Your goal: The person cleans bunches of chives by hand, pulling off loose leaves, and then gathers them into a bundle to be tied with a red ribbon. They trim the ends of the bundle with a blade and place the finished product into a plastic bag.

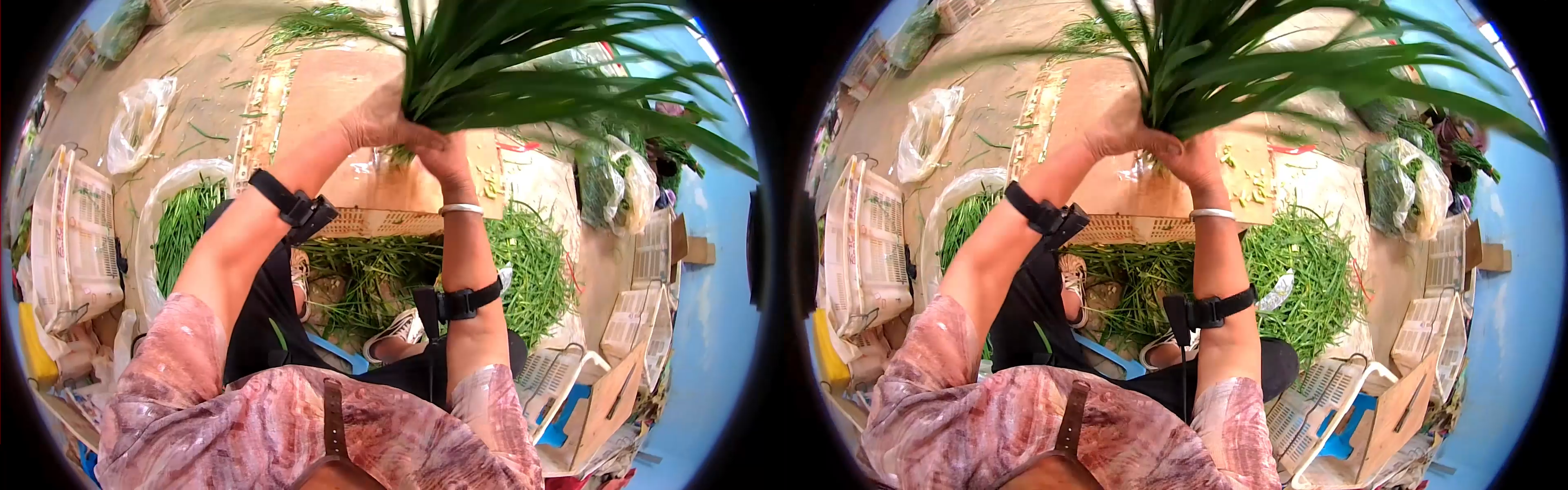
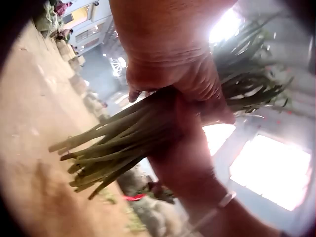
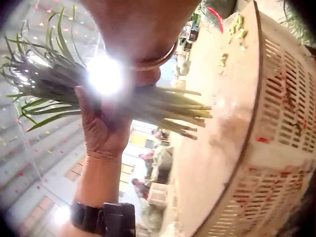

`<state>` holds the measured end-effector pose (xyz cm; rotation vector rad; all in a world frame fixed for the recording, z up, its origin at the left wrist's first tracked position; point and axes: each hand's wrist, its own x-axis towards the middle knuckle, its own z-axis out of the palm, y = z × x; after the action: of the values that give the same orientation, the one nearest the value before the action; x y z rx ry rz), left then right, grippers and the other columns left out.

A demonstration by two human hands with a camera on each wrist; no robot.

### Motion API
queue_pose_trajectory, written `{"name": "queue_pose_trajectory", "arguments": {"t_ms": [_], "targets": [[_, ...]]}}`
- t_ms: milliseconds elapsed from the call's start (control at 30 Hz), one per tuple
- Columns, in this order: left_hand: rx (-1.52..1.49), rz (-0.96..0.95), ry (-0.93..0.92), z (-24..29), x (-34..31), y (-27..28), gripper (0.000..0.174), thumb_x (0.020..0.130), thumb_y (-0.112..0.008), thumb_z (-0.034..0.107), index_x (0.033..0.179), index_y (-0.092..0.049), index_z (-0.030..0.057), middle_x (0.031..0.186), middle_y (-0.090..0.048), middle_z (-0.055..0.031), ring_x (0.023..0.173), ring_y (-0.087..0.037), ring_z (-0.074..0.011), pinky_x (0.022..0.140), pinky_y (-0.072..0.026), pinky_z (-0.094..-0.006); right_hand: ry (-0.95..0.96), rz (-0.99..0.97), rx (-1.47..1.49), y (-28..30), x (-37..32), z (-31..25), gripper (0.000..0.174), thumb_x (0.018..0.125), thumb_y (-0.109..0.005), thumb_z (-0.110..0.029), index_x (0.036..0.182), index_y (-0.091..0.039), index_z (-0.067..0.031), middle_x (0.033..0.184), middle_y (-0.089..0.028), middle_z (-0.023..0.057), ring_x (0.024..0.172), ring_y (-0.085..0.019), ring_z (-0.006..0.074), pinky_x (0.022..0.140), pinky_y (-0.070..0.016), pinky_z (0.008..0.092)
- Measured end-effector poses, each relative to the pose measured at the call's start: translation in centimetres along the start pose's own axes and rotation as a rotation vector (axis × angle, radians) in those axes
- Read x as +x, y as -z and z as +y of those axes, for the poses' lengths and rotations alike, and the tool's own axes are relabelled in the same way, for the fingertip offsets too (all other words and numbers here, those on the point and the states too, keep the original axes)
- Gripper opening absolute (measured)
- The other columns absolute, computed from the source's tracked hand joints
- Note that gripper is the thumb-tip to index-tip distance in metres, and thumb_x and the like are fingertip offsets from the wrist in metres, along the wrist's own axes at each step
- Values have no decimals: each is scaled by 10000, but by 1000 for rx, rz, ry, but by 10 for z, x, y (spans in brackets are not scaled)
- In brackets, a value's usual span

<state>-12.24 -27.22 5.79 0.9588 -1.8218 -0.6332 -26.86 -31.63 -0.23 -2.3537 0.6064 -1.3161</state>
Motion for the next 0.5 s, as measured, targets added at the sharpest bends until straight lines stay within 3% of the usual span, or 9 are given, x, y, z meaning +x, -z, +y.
{"name": "queue_pose_trajectory", "arguments": {"t_ms": [67, 100, 167, 200, 300, 367, 400, 467, 500], "targets": [[-229, 94, -122, -31, -10, -7, 945, 581, -822, 340, 1332, -327, 51, 1248, -486, -110, 1136, -451, -219, 1004, -354, -328, -12, -15, 21, -16, -4, 1, 420, 661, -716, -138, 1037, -575, -15, 994, -614, 104, 892, -583, 214, 805, -469, 315], [-450, 25, 64, -31, -14, -5, 879, 604, -814, 247, 1317, -341, 46, 1224, -503, -101, 1110, -472, -214, 996, -365, -319, -11, -25, 25, -19, -2, 14, 420, 661, -716, -138, 1037, -575, -15, 994, -614, 104, 892, -583, 214, 805, -469, 315], [-415, -11, 217, -24, -7, 1, 864, 601, -814, 200, 1311, -346, 45, 1222, -503, -99, 1108, -475, -210, 990, -371, -322, -286, -219, 83, -24, -8, 36, 336, 676, -695, -145, 966, -594, -8, 908, -624, 101, 837, -589, 207, 753, -481, 326], [-366, -58, 345, -23, 2, 2, 852, 598, -813, 153, 1305, -351, 44, 1220, -502, -98, 1106, -477, -206, 985, -376, -326, -329, -184, 243, -13, 11, 0, 274, 692, -678, -158, 906, -605, -5, 827, -623, 103, 788, -593, 200, 709, -485, 326], [-615, 88, 239, -22, 18, -13, 782, 597, -808, 107, 1256, -398, 5, 1177, -527, -127, 1095, -492, -210, 962, -390, -323, -228, -149, 54, -10, 19, 2, 313, 707, -680, -133, 970, -583, 5, 906, -614, 98, 823, -582, 191, 736, -482, 314], [-537, 78, 169, -8, 29, -18, 672, 695, -734, 51, 1279, -402, 39, 1197, -524, -92, 1088, -497, -194, 927, -420, -313, -403, 95, 444, -6, 18, -4, 436, 714, -701, -120, 1085, -519, 19, 1023, -580, 99, 880, -567, 196, 774, -476, 310], [-479, 16, 272, 1, 37, -18, 721, 687, -751, 99, 1296, -373, 20, 1216, -513, -123, 1115, -483, -219, 962, -392, -339, -408, 201, 616, -5, 19, -9, 576, 707, -736, -113, 1183, -441, 22, 1101, -536, 100, 936, -554, 217, 814, -472, 311], [-283, -23, 524, 9, 53, -24, 808, 650, -788, 211, 1294, -354, -11, 1215, -509, -163, 1134, -476, -245, 976, -380, -346, -534, 312, 861, 5, 21, -22, 586, 714, -735, -96, 1203, -430, 8, 1090, -540, 90, 942, -565, 211, 803, -488, 306], [-481, -141, 516, 32, 53, -17, 1007, 609, -814, 319, 1348, -235, -47, 1286, -417, -230, 1174, -440, -287, 993, -363, -358, -594, 299, 949, 13, 19, -17, 517, 728, -712, -70, 1172, -459, 8, 1064, -554, 86, 923, -585, 209, 783, -508, 312]]}}
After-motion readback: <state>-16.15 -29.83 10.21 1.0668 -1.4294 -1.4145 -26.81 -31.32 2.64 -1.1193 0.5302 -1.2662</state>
